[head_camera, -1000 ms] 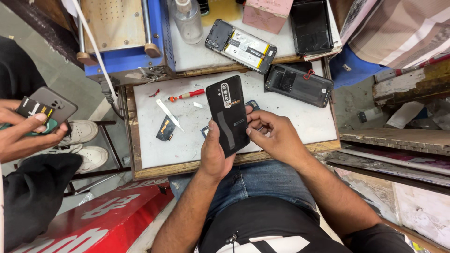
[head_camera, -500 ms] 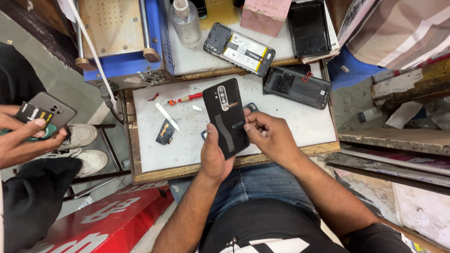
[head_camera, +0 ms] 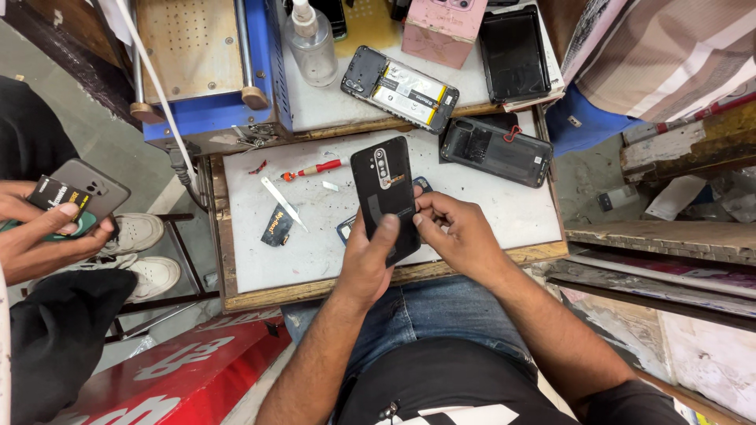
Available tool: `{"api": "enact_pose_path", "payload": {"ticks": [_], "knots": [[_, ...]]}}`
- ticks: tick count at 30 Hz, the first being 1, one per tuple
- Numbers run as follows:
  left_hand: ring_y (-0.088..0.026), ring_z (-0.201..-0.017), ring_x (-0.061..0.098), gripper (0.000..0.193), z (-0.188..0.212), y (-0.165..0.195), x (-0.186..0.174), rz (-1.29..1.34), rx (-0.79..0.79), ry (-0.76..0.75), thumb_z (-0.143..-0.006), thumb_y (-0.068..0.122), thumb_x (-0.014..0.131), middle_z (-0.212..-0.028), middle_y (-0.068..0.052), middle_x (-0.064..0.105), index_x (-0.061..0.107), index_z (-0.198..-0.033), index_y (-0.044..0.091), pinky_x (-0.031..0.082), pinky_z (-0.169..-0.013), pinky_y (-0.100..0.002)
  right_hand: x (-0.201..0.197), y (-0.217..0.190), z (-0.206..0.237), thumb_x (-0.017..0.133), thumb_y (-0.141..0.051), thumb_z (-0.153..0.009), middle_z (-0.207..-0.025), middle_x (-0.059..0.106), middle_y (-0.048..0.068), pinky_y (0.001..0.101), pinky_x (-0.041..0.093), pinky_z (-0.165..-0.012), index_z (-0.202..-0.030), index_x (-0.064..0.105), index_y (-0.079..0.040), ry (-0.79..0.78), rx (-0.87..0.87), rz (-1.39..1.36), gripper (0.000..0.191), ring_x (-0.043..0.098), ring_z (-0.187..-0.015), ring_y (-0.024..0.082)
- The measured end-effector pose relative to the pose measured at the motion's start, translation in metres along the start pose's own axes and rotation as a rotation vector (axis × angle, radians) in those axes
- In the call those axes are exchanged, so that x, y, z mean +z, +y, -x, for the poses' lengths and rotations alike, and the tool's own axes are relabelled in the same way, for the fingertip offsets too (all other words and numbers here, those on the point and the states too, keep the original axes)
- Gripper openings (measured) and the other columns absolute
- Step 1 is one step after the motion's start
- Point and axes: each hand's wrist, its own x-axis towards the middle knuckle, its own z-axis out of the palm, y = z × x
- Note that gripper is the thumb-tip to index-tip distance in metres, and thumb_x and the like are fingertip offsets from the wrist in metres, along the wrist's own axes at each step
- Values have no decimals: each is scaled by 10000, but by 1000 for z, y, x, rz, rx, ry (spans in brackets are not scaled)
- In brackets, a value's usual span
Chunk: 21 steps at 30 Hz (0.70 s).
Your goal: The person works on a disassembled smartphone, using a red-handled screwdriver to remove screws and a plastic pry tool to separate components. They handle the phone's internal parts and battery, then pick up a black phone back cover and inspect it.
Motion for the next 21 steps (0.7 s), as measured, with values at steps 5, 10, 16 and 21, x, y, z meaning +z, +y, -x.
{"api": "enact_pose_path", "payload": {"ticks": [5, 10, 16, 21], "knots": [[-216, -1201, 629, 419, -3, 0, -7, -56, -64, 108, -1083, 259, 524, -1306, -164, 649, 566, -1367, -47, 522, -1048, -359, 0, 6, -2, 646, -57, -996, -831, 661, -4, 237, 530, -730, -1187, 680, -1, -5, -50, -85, 202, 605, -773, 67], [-175, -1100, 666, 401, -3, -4, -14, -145, -103, 178, -1083, 266, 525, -1178, -143, 693, 602, -1290, -69, 543, -985, -326, -5, 6, -2, 648, -5, -917, -965, 684, 9, 250, 554, -828, -1246, 632, 12, -123, -89, -166, 330, 645, -890, 73], [-155, -1076, 660, 382, 1, -5, -11, -209, -79, 169, -1075, 269, 531, -1169, -122, 700, 635, -1263, -47, 539, -960, -303, 0, 6, 0, 657, -51, -1016, -859, 661, 40, 239, 507, -707, -1215, 706, 1, -5, 43, -46, 212, 580, -774, 75], [-155, -1004, 685, 372, -1, 6, -8, -246, -44, 194, -1069, 268, 533, -1117, -114, 721, 650, -1232, -45, 565, -896, -301, 1, 2, -1, 643, -35, -994, -917, 649, 26, 229, 515, -745, -1270, 655, -1, -86, 30, -165, 278, 593, -825, 68]]}}
